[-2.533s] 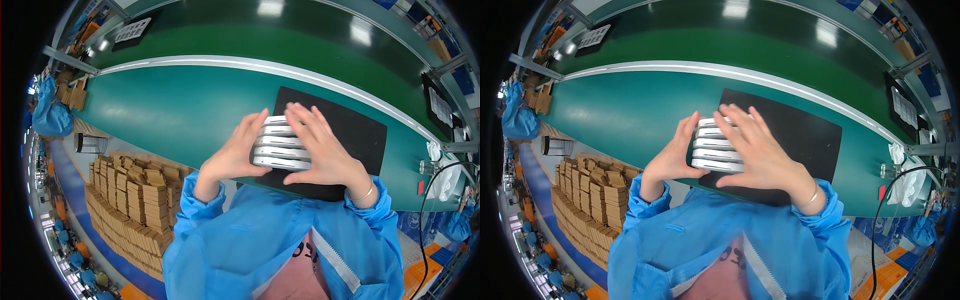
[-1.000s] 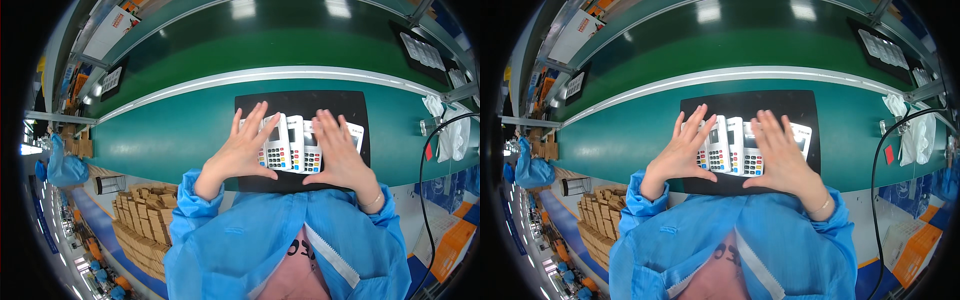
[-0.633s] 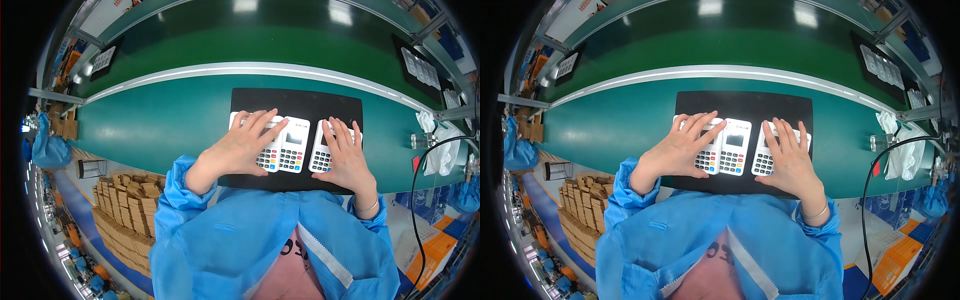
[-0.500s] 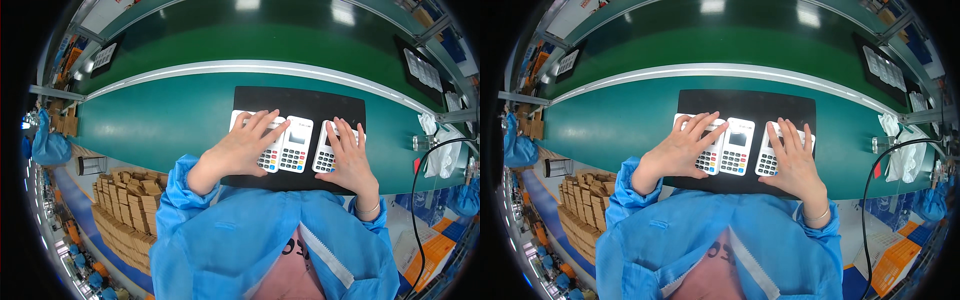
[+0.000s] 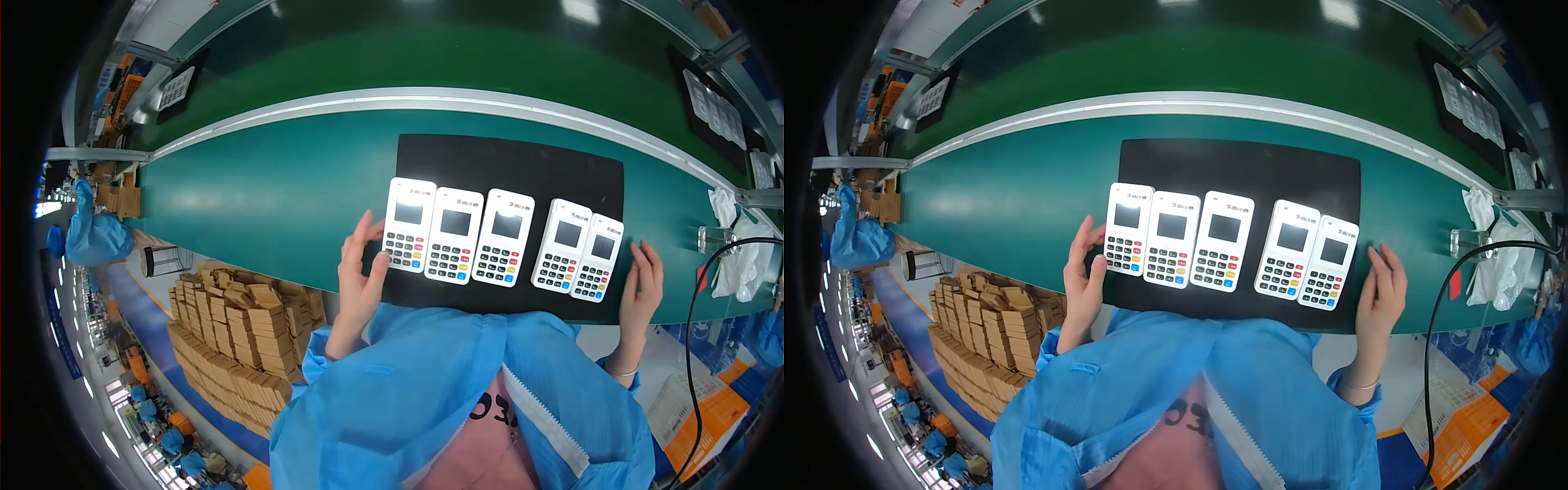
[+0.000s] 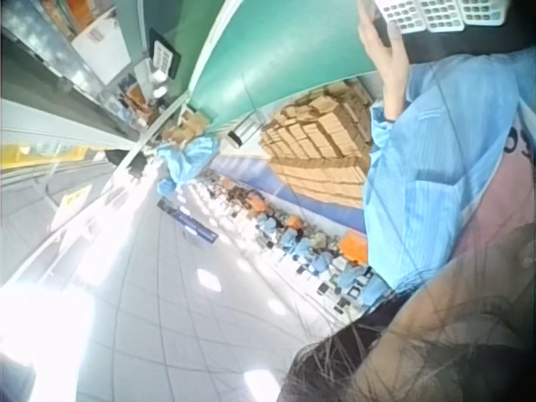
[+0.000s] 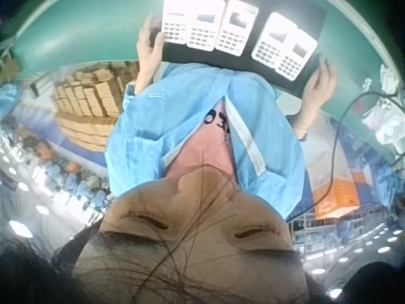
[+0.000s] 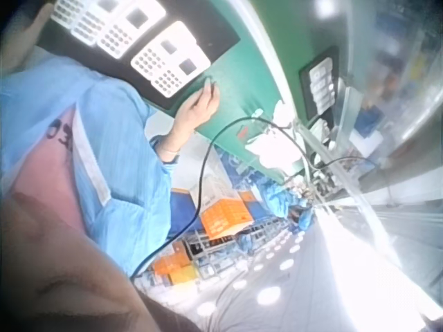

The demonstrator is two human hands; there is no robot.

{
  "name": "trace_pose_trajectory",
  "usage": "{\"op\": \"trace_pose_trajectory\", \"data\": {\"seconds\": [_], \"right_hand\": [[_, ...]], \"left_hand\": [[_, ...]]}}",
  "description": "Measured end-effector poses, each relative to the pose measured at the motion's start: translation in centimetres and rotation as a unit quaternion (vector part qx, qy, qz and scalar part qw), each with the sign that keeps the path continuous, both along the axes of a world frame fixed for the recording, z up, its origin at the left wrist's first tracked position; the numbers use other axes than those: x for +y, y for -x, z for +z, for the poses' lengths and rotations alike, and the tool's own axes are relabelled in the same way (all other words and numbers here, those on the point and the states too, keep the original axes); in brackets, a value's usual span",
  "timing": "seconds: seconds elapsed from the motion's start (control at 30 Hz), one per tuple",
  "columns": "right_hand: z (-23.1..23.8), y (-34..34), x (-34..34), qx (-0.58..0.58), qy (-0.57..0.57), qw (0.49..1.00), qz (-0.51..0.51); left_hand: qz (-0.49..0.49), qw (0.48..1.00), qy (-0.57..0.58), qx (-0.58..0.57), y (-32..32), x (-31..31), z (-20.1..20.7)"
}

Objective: The person cleans the back surfaces of several small white electronic devices using a white cloth and a red tool. They repeatedly pick up the devices, wipe them, and place them back on a black mat on the assembly line.

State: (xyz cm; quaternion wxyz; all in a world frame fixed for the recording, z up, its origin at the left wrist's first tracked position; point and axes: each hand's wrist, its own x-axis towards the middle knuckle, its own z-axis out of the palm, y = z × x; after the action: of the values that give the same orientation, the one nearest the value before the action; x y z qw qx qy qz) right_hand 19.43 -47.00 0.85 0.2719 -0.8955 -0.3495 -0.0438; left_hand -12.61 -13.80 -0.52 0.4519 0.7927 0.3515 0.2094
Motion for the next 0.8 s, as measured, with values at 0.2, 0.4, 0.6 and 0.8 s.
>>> {"op": "trace_pose_trajectory", "data": {"seconds": [0.2,0.4,0.6,0.8], "right_hand": [[-0.8,2.0,2.1,-0.013,-0.024,0.999,0.031],[-0.9,2.1,2.1,-0.032,0.009,0.999,0.015],[-0.5,2.2,2.2,-0.064,0.027,0.997,0.023],[-0.8,2.9,4.2,-0.072,0.009,0.997,0.022]], "left_hand": [[-0.011,0.997,0.010,-0.077,-1.7,-0.8,-0.1],[-0.023,0.998,-0.003,-0.057,-1.9,0.4,-0.1],[-0.026,0.999,-0.012,-0.038,-2.6,0.4,-0.1],[-0.091,0.961,-0.259,0.019,-3.2,-0.1,0.3]]}}
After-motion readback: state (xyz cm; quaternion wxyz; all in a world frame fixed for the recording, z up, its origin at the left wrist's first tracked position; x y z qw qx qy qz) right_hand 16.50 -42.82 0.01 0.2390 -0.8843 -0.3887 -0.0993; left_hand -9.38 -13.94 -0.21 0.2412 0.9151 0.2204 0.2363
